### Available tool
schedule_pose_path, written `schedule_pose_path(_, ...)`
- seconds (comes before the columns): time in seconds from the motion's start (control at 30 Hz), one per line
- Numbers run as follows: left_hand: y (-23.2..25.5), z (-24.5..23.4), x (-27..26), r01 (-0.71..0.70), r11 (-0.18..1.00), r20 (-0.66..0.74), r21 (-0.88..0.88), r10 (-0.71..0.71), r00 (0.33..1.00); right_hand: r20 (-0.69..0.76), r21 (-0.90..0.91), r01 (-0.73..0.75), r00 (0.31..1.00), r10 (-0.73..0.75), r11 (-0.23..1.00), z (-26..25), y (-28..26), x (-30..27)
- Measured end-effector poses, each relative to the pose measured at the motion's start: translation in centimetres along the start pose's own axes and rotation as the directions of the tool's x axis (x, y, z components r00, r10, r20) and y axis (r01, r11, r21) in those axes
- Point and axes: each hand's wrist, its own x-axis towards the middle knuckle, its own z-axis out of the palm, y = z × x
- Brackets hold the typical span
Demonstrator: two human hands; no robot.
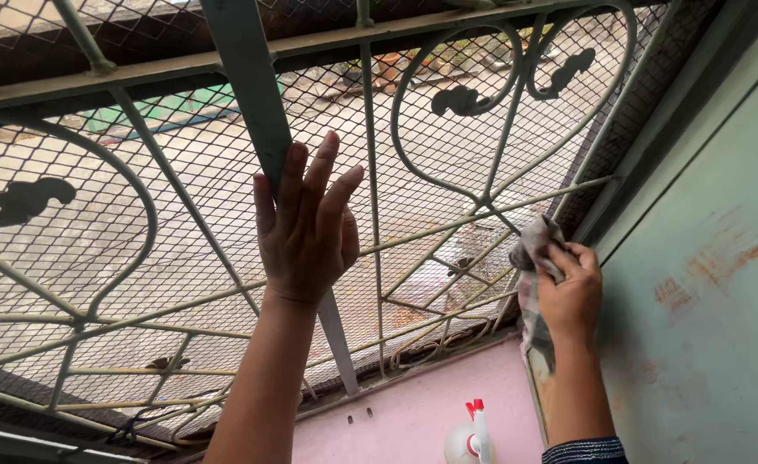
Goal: The person cleans a metal window grille using a spray bottle and a cloth. They repeatedly spray the cloth and wipe the grille bars and the adjacent wall surface.
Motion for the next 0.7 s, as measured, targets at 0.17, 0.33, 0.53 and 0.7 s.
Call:
schedule_pose_path(0.17,0.0,0.5,-0.3,-0.001,1.000,-0.011,-0.020,0.001,1.000,-0.065,-0.056,0.214,0.974,-0.217,0.975,0.6,-1.2,0.1)
schedule_pose_path(0.33,-0.2,0.7,-0.1,-0.007,1.000,-0.014,-0.004,0.006,1.000,-0.028,-0.067,-0.019,0.999,0.017,0.998,3.3,4.9,-2.9)
schedule_pose_path(0.53,0.0,1.0,-0.3,0.004,1.000,0.005,-0.010,-0.004,1.000,-0.087,-0.097,-0.042,0.996,0.033,0.994,4.9,8.9,-3.0)
schedule_pose_path(0.7,0.1,1.1,-0.3,0.007,1.000,0.002,0.010,-0.007,1.000,-0.097,-0.082,-0.134,0.987,0.126,0.988,8.7,8.0,-6.2)
